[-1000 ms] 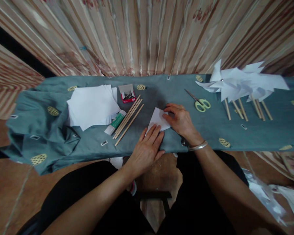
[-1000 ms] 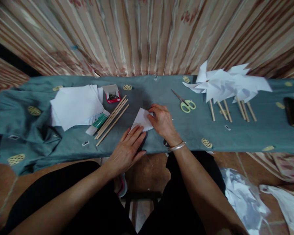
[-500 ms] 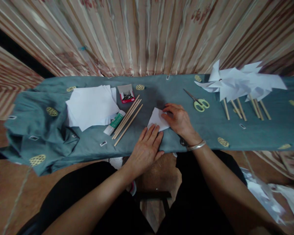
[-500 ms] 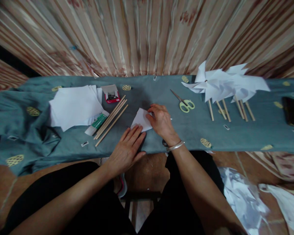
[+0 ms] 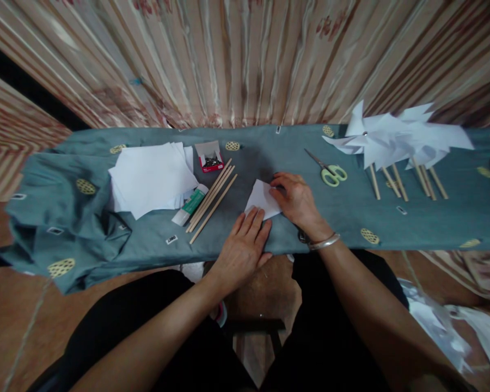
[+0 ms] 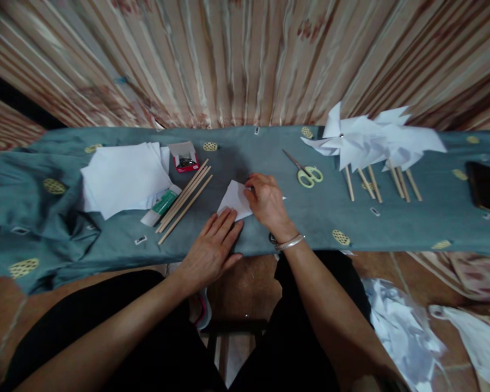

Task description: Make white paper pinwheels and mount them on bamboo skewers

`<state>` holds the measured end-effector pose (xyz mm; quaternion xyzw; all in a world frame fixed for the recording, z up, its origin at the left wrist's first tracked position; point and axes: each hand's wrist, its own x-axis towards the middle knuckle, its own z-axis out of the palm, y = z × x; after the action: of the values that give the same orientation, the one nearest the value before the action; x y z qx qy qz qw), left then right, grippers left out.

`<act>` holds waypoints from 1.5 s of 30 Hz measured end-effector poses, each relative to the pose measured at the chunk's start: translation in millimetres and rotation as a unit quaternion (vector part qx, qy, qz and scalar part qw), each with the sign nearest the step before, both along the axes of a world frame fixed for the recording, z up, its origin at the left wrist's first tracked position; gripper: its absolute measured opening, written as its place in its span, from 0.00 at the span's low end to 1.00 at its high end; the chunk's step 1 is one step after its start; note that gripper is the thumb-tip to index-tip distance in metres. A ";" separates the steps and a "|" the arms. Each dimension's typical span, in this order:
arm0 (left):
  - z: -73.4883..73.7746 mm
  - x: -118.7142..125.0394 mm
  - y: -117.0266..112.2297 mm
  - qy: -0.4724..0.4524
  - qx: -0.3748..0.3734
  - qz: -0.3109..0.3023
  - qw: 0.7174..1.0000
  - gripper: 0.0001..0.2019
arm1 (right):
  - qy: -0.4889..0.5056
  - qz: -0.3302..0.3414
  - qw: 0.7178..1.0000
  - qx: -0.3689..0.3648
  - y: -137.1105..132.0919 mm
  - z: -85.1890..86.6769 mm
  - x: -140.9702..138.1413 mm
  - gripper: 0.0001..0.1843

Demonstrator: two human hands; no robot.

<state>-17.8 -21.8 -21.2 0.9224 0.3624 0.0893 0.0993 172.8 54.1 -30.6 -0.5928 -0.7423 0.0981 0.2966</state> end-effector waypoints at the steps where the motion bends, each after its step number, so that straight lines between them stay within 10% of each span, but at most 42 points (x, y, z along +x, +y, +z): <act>1: -0.2 0.0 0.1 0.003 0.001 -0.001 1.000 0.32 | -0.005 0.000 1.000 -0.003 -1.4 -0.2 -0.5 0.11; 14: -4.7 2.4 -1.5 0.021 0.019 0.004 1.000 0.36 | -0.084 -0.043 0.995 0.025 -56.1 -0.2 -7.2 0.32; 45: -8.4 2.1 -2.3 0.021 0.049 0.002 0.999 0.37 | -0.075 -0.060 0.995 -0.016 -51.1 -7.7 -5.7 0.29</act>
<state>-15.7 -24.1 -29.6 0.9273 0.3611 0.0875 0.0463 167.1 2.9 -38.4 -0.6468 -0.7235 0.0472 0.2363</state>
